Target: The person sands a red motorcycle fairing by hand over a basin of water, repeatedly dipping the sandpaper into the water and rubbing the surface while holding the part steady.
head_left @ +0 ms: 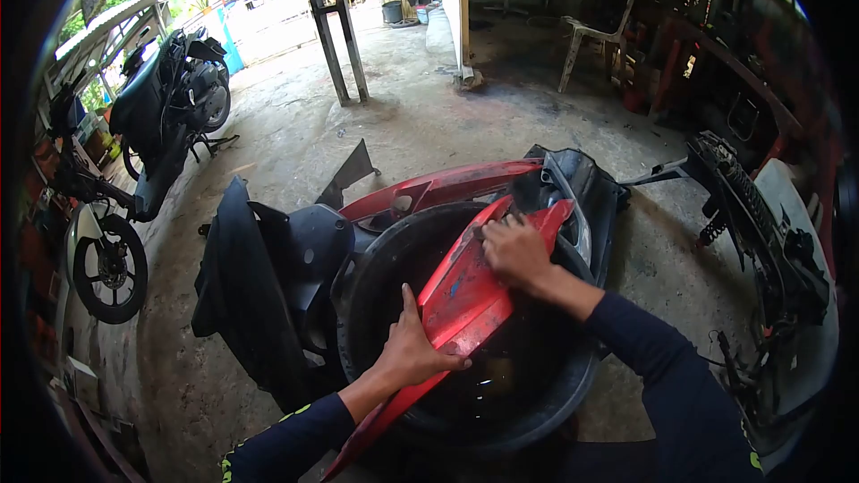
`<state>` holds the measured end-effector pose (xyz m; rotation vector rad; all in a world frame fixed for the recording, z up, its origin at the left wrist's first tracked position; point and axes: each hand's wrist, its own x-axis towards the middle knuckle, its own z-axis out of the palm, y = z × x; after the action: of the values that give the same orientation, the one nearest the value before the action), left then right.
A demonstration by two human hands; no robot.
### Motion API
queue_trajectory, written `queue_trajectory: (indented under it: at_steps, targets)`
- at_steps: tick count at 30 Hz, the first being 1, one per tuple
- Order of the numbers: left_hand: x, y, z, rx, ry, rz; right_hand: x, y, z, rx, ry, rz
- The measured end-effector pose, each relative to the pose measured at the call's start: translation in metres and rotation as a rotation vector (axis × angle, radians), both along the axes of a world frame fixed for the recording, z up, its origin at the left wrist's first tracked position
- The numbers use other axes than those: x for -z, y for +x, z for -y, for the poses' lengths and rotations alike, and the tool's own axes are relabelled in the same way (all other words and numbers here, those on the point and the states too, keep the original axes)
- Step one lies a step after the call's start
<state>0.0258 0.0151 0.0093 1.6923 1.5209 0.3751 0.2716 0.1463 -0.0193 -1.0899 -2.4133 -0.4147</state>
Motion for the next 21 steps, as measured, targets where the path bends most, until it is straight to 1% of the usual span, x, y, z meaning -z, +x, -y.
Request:
queue_trajectory:
  at_steps: [1, 2, 3, 5, 6, 7, 8, 9, 11, 12, 13, 14, 15, 16, 17, 19, 20, 21]
  targets:
    - [-0.002, 0.0, -0.004, 0.007, 0.016, -0.047, -0.009, -0.012, 0.015, -0.013, 0.027, 0.033]
    - [0.003, 0.0, -0.005, -0.001, -0.027, -0.029, -0.013, -0.028, 0.038, -0.106, 0.134, 0.016]
    - [0.011, -0.001, -0.003, -0.001, -0.029, -0.028, -0.012, -0.041, 0.067, -0.18, 0.152, -0.063]
    - [0.021, -0.006, -0.003, 0.004, 0.087, 0.071, -0.017, -0.033, 0.06, -0.295, 0.103, -0.155]
    - [0.016, -0.004, -0.001, 0.003, 0.08, 0.073, -0.019, -0.023, 0.044, -0.095, -0.087, -0.083]
    - [0.005, 0.0, -0.001, -0.002, 0.043, 0.018, -0.019, -0.011, 0.018, 0.104, -0.27, -0.008]
    - [-0.002, 0.002, -0.001, -0.004, 0.007, -0.038, -0.006, 0.001, -0.006, 0.156, -0.198, -0.033]
    - [-0.002, 0.002, -0.002, -0.003, 0.013, -0.034, -0.008, -0.007, 0.004, 0.158, -0.192, -0.03]
    - [0.001, 0.002, -0.003, 0.005, 0.007, -0.077, -0.013, -0.041, 0.052, -0.029, 0.068, 0.039]
    - [0.008, 0.0, 0.0, 0.011, 0.008, -0.072, -0.017, -0.05, 0.078, -0.206, 0.074, 0.042]
    - [0.014, -0.004, -0.001, 0.005, 0.053, -0.006, -0.009, -0.052, 0.086, -0.258, 0.06, -0.121]
    - [0.02, -0.007, -0.001, -0.002, 0.088, 0.062, -0.01, -0.039, 0.069, -0.239, 0.042, -0.088]
    - [0.016, -0.004, 0.0, 0.001, 0.085, 0.064, -0.024, -0.023, 0.048, -0.227, 0.019, -0.055]
    - [0.006, -0.002, -0.001, -0.004, 0.039, 0.034, -0.025, -0.014, 0.03, 0.069, -0.305, -0.108]
    - [0.0, 0.0, -0.001, -0.009, -0.008, 0.003, 0.007, 0.003, -0.004, 0.022, 0.008, -0.138]
    - [0.0, 0.002, -0.003, 0.002, 0.012, -0.009, -0.006, -0.016, 0.021, -0.016, -0.065, -0.004]
    - [0.005, 0.002, -0.001, 0.006, 0.044, -0.047, -0.009, -0.034, 0.047, -0.096, 0.068, 0.042]
    - [0.006, 0.003, 0.002, 0.01, 0.073, -0.087, -0.011, -0.047, 0.074, -0.205, 0.136, -0.075]
